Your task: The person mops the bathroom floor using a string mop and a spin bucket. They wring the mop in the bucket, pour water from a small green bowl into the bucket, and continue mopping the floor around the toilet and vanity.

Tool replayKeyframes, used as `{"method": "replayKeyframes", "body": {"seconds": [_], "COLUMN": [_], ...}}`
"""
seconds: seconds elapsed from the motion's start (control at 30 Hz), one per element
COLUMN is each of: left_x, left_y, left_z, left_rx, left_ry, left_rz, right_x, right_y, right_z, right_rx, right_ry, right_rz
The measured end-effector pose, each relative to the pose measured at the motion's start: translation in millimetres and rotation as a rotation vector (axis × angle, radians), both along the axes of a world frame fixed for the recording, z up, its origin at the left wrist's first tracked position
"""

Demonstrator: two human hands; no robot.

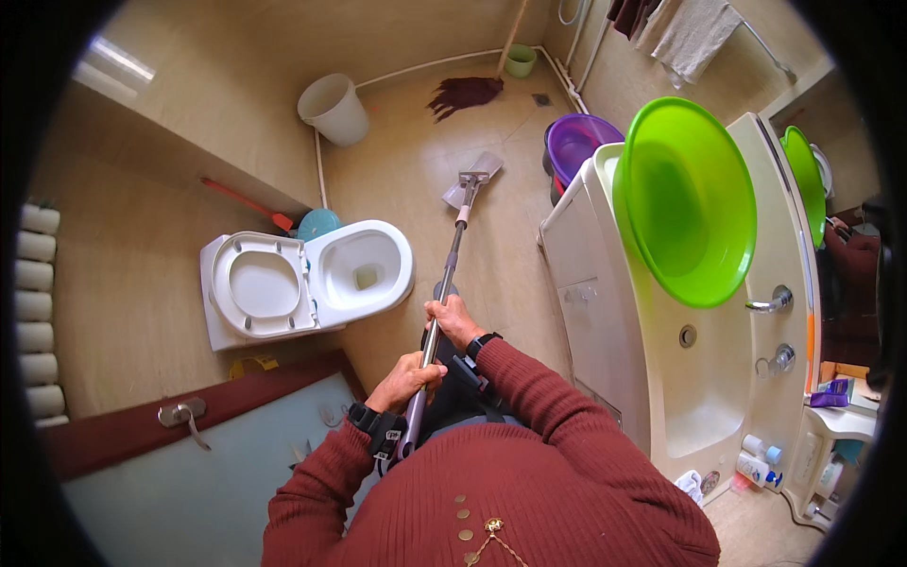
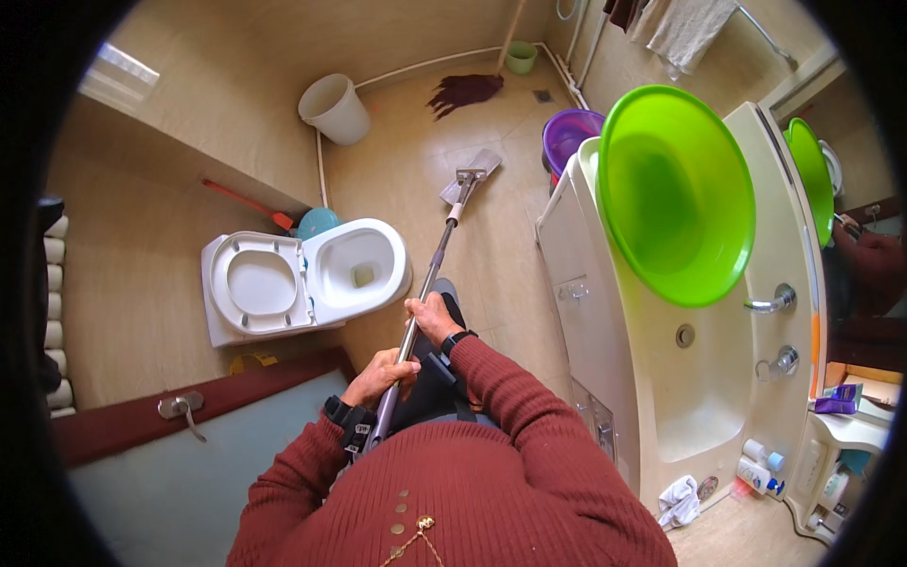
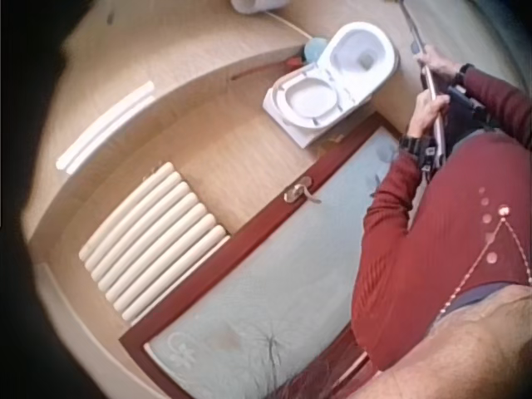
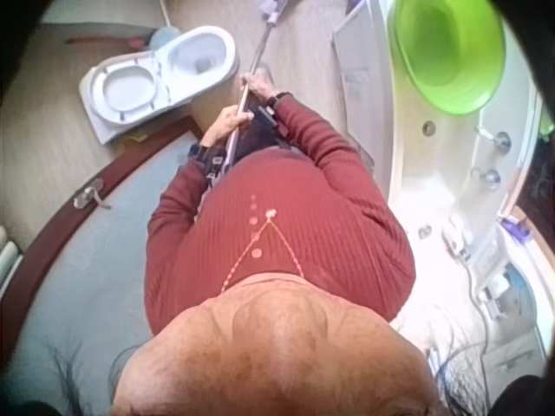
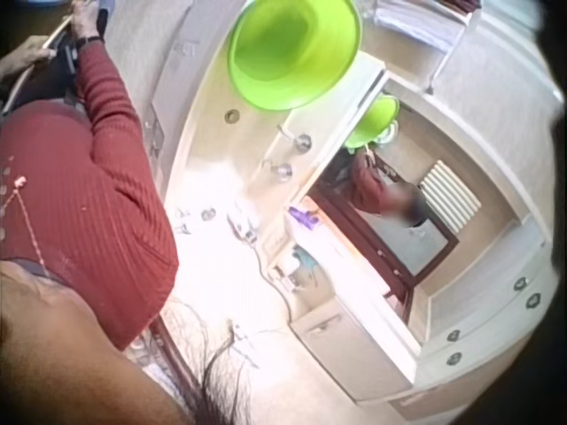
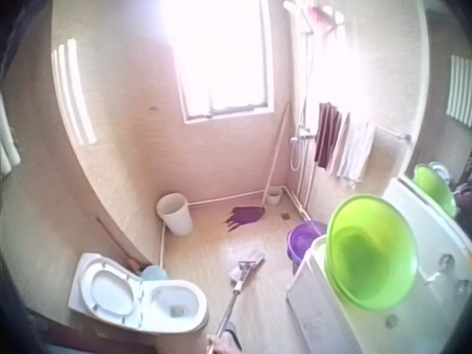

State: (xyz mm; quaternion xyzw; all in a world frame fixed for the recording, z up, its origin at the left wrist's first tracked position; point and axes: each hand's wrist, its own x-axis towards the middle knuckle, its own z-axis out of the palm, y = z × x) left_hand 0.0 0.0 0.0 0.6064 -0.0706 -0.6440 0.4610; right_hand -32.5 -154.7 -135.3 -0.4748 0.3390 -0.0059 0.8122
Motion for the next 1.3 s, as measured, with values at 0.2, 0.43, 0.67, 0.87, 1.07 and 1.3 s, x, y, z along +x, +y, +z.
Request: {"method": "replayKeyframes", "body": {"seconds": [0.2, 0.43, 0.67, 0.87, 1.07, 1.3], "left_x": [94, 212, 276, 282, 267, 254], "left_y": [-49, -42, -7, 23, 45, -18], "left_z": [-2, 40, 84, 82, 62, 52], "left_rx": [0.003, -0.141, -0.001, 0.159, 0.278, 0.489], "left_ry": [-0.018, -0.07, 0.326, 0.263, 0.238, 0.094], "left_rz": [-0.102, -0.208, -0.139, -0.238, -0.259, 0.003], "right_x": [75, 184, 235, 254, 278, 431], "right_y": [-61, -111, -113, -109, -168, -340], "right_z": [-8, -44, -102, -63, 19, 46], "right_rx": [0.009, 0.45, 0.689, 0.641, 0.689, 0.845], "right_ry": [0.114, 0.252, 0.167, 0.056, -0.12, -0.532], "right_rz": [0.132, -0.117, 0.033, 0.082, 0.514, 0.054]}}
